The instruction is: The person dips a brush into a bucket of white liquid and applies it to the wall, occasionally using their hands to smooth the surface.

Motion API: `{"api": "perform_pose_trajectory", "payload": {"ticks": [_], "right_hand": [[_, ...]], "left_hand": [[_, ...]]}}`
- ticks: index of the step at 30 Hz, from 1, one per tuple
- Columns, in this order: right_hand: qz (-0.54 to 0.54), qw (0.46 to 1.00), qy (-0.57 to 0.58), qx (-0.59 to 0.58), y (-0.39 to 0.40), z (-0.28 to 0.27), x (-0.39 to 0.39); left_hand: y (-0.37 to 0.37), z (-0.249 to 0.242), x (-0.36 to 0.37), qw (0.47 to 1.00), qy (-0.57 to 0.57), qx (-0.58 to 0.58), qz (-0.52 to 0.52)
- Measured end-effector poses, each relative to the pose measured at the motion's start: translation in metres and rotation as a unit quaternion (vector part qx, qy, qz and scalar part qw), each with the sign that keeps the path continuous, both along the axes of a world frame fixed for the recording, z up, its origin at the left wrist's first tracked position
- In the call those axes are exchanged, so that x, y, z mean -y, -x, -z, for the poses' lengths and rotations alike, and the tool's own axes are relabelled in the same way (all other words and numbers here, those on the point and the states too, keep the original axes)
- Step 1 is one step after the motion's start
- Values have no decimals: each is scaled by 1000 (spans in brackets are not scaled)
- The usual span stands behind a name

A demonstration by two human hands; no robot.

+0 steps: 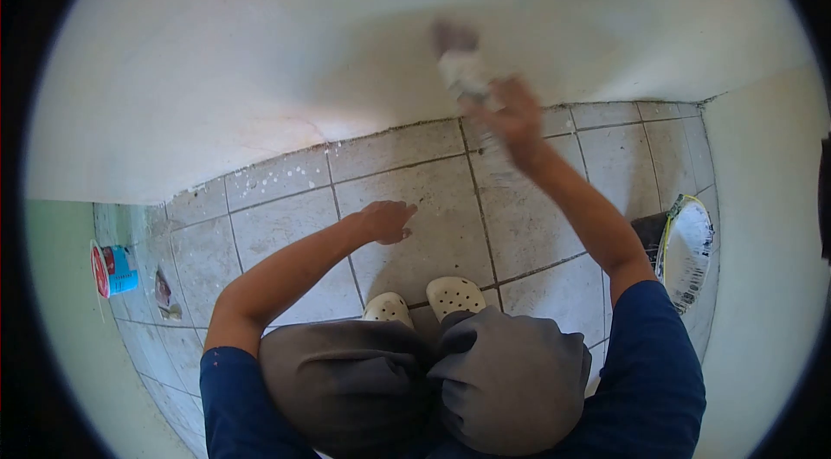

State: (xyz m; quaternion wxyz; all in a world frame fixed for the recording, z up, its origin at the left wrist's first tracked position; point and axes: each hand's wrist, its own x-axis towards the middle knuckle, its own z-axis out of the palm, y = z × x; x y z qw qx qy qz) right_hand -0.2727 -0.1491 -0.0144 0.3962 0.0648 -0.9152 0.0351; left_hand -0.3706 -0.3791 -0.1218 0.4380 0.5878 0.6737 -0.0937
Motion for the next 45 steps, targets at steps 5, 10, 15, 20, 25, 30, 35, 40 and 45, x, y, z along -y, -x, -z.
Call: {"api": "perform_pose_trajectory", "payload": {"ticks": [5,10,15,20,25,30,35,40,45], "right_hand": [[-24,965,-1,261,-16,89,13],[23,991,-96,-93,-10,-50,-46],[41,964,-78,-250,-18,-201,-34],[45,987,-156,12,-6,-24,-41],[-30,938,-62,340,-23,50,0],[34,969,-190,-157,-7,-158,-49],[34,943,-128,-305,-27,-311,-25],[95,979,-178,-45,-7,-114,-46],[0,954,-68,291,-33,-23,-1]], "left_hand": [[-4,-2,1,999,-37,6,1],[-2,-1,7,1000,-24,2,5],[0,-5,-6,998,-60,-10,0],[-2,-16,-11,995,-99,-2,-3],[6,-15,-7,991,-137,-2,-7],[7,-16,-18,994,-108,0,-18],[8,-1,-24,978,-207,16,-9],[9,-8,-27,982,-189,5,13],[8,-23,-18,983,-184,-8,14]]}}
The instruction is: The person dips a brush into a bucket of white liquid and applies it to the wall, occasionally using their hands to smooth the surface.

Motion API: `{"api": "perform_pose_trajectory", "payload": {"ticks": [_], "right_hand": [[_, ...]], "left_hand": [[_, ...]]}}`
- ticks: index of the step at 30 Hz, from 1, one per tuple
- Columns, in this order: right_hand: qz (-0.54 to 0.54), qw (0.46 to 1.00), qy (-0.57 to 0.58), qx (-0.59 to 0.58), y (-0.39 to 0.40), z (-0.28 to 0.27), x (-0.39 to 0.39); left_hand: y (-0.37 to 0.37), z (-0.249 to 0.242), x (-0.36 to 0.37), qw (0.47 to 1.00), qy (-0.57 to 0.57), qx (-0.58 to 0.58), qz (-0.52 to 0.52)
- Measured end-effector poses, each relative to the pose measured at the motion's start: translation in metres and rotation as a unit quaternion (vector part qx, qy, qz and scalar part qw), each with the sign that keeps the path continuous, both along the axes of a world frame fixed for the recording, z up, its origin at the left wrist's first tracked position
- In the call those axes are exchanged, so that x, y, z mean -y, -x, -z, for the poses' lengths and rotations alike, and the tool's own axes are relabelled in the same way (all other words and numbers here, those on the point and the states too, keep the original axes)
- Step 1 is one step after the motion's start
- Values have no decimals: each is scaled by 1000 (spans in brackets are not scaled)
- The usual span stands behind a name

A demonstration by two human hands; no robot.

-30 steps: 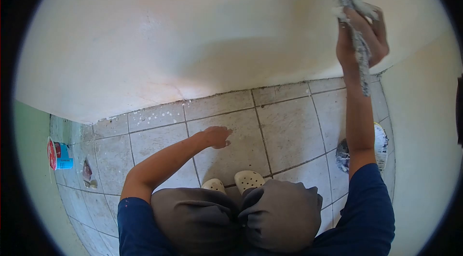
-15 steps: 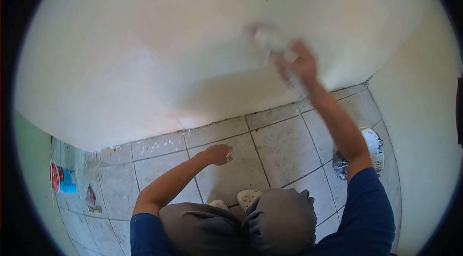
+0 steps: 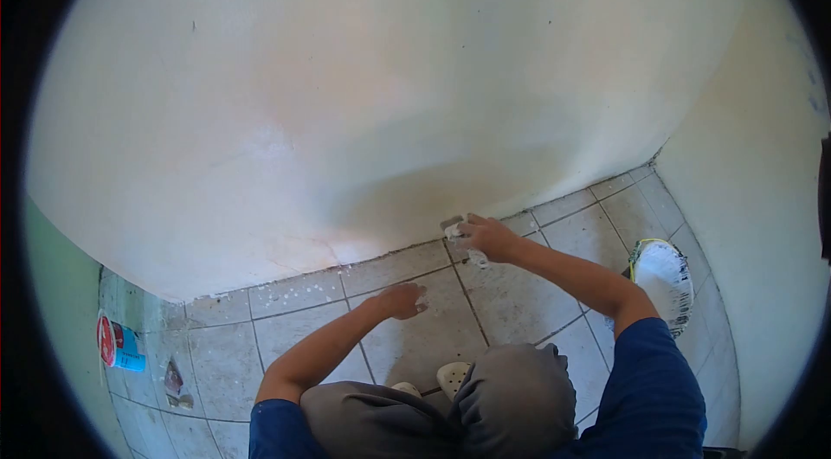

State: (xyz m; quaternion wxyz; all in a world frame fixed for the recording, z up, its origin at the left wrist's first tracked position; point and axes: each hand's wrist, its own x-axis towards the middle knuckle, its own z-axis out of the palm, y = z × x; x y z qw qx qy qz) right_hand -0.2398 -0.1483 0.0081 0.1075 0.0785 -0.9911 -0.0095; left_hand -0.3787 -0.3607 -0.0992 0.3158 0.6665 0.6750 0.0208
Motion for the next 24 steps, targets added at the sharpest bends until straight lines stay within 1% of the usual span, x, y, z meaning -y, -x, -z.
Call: {"api": "perform_pose_trajectory", "payload": {"ticks": [2,3,4,5,6,7,8,9,11,12,13,14,15,16,17,19,20,21,22,23,24], "right_hand": [[-27,993,0,-112,12,-22,-23],[14,986,-30,-163,18,-59,-36],[-26,966,-72,-248,21,-116,-46],[-18,934,-116,-337,21,-166,-52],[-28,880,-174,-440,19,-217,-54],[-5,879,-113,-464,11,-262,-44],[-22,846,-122,-519,10,-296,-40],[-27,831,-62,-553,8,-317,-20],[-53,822,-57,-564,19,-316,-21],[-21,858,-80,-506,31,-287,-28],[12,889,-104,-446,45,-242,-35],[-16,898,-122,-422,50,-193,-18],[-20,934,-126,-334,52,-143,-5],[-46,965,-65,-249,57,-92,7],[-51,989,-91,-105,47,-69,28],[-66,995,-78,-7,51,-54,41],[-74,994,-73,40,55,-53,45],[-77,993,-65,-55,65,-61,35],[-79,984,-56,-148,79,-94,23],[-91,979,-52,-176,85,-142,14],[-125,941,-56,-310,82,-192,21]], "left_hand": [[4,23,1,1000,-19,4,3],[3,30,2,1000,-26,10,7],[1,28,2,1000,-10,11,6],[0,23,0,1000,3,11,3],[-2,18,-2,1000,16,13,-1],[-2,14,-6,1000,15,15,2],[-2,10,-8,1000,14,18,4],[-2,8,-10,1000,15,21,4],[-2,3,-14,1000,-9,16,-4],[-1,1,-14,1000,-19,14,-11],[-1,-7,-14,1000,-16,11,-24],[-2,-18,-14,999,-11,8,-36],[-2,-24,-10,999,-6,3,-46],[1,-13,-8,999,-29,-2,-46],[1,-17,-3,999,-18,-5,-50],[0,-28,7,998,5,-10,-54],[2,-25,11,998,20,-20,-50],[3,-18,16,998,33,-28,-45],[4,-14,18,998,46,-34,-40],[5,-14,19,997,54,-29,-41],[7,-15,21,997,63,-24,-42]]}}
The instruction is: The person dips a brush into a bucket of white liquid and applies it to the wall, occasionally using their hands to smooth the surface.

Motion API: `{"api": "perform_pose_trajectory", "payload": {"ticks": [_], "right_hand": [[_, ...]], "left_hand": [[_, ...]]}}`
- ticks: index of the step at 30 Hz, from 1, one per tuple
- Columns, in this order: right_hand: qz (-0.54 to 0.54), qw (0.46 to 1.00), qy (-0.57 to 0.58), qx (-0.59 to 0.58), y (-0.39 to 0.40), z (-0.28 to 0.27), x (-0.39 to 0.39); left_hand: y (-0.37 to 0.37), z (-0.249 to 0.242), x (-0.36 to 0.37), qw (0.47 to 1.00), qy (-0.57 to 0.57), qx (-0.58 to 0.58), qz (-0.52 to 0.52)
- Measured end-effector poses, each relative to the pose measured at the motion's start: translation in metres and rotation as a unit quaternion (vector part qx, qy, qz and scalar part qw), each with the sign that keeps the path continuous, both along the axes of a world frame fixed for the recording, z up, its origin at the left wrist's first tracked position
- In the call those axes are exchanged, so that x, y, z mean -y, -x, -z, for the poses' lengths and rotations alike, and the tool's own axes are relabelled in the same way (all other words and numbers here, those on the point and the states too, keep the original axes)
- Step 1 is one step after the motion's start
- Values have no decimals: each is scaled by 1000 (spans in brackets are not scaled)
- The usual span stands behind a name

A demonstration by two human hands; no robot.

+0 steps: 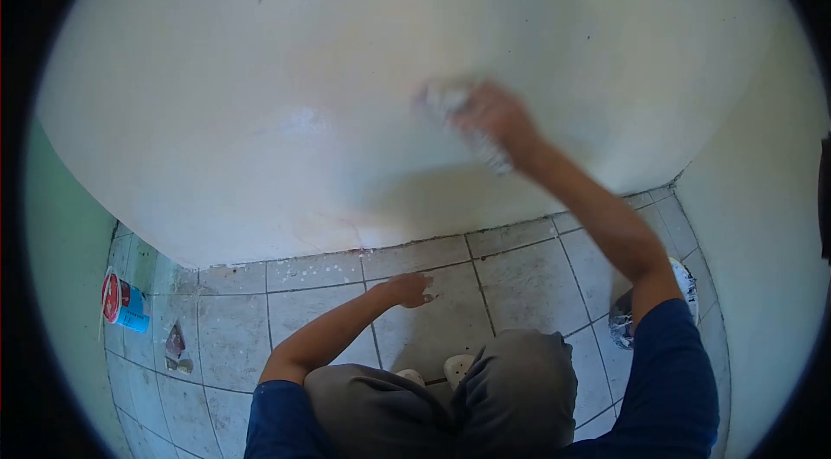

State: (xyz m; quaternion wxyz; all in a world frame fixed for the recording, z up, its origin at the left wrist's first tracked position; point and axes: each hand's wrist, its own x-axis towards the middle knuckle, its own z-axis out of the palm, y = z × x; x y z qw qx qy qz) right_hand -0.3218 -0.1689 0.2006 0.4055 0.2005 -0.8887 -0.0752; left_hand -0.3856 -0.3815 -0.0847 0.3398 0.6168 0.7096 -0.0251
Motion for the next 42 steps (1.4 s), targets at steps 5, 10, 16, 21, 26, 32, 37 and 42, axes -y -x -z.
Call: {"api": "perform_pose_trajectory", "payload": {"ticks": [5,10,16,21,26,32,37,42], "right_hand": [[15,966,35,-255,-14,-121,29],[37,996,-62,47,29,56,53],[10,973,-18,230,54,147,59],[-26,985,15,-170,39,-84,102],[-37,987,52,-147,88,-54,133],[-28,965,-93,243,104,238,164],[-134,937,64,318,93,222,167],[-139,927,105,332,88,278,167]], "left_hand": [[7,1,0,999,-30,5,-23],[11,-17,3,996,-44,-20,-70],[45,2,53,969,2,-61,-241],[72,22,90,943,37,-56,-327],[71,7,100,938,62,-68,-333],[67,4,121,925,80,-92,-360],[69,15,151,910,125,-92,-383],[70,20,162,917,113,-99,-368]]}}
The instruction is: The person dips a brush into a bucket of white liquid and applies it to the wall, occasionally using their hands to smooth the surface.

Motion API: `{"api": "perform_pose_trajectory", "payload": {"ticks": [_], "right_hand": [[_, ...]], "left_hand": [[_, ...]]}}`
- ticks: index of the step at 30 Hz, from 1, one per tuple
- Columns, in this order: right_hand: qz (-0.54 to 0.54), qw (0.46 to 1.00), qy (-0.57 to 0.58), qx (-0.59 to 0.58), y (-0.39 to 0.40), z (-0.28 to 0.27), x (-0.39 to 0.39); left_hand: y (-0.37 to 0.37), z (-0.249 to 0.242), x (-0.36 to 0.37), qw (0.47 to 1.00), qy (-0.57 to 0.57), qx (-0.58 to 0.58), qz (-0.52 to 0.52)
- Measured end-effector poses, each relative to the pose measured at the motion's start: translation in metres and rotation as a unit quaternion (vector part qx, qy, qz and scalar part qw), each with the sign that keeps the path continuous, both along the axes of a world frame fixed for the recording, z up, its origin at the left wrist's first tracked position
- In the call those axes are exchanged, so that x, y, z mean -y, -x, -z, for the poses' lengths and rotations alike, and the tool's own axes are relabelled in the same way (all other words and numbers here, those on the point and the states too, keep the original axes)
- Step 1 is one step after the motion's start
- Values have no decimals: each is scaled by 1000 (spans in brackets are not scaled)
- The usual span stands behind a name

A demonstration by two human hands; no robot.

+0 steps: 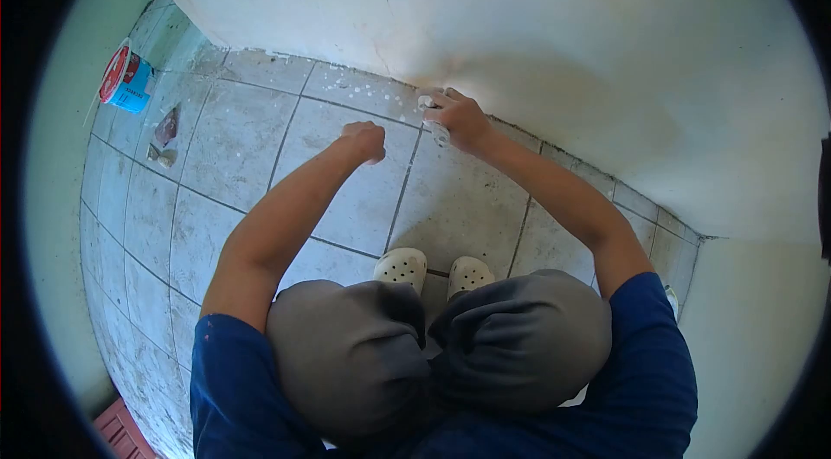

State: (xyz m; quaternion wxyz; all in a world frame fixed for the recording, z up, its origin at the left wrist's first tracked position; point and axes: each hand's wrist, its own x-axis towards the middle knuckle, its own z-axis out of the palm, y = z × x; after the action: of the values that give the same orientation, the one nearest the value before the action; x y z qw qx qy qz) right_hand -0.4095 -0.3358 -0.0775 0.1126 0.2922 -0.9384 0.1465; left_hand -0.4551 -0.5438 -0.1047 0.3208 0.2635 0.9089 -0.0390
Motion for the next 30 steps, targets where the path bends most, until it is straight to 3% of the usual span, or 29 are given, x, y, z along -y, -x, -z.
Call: {"api": "perform_pose_trajectory", "payload": {"ticks": [3,8,11,15,19,20,23,27,30], "right_hand": [[23,999,-19,-43,22,12,-13],[82,986,46,-140,12,-63,-20],[79,995,4,-66,-10,-33,-12],[153,968,193,-49,-36,-14,-34],[242,918,298,-98,-115,-33,-92],[285,907,307,-37,-137,-50,-106],[387,817,424,43,-201,-93,-142],[570,698,431,-31,-285,-140,-163],[594,612,516,-78,-368,-147,-192]], "left_hand": [[-2,-3,-9,1000,8,12,15],[-8,-3,-18,999,-13,39,23],[-8,7,-22,998,-18,56,26],[-8,15,-48,993,-62,50,87],[-21,36,-116,961,-191,60,191],[-28,45,-139,943,-221,60,240],[-67,34,-216,897,-239,101,357],[-120,-1,-270,827,-313,190,427],[-144,-25,-293,789,-316,221,478]]}}
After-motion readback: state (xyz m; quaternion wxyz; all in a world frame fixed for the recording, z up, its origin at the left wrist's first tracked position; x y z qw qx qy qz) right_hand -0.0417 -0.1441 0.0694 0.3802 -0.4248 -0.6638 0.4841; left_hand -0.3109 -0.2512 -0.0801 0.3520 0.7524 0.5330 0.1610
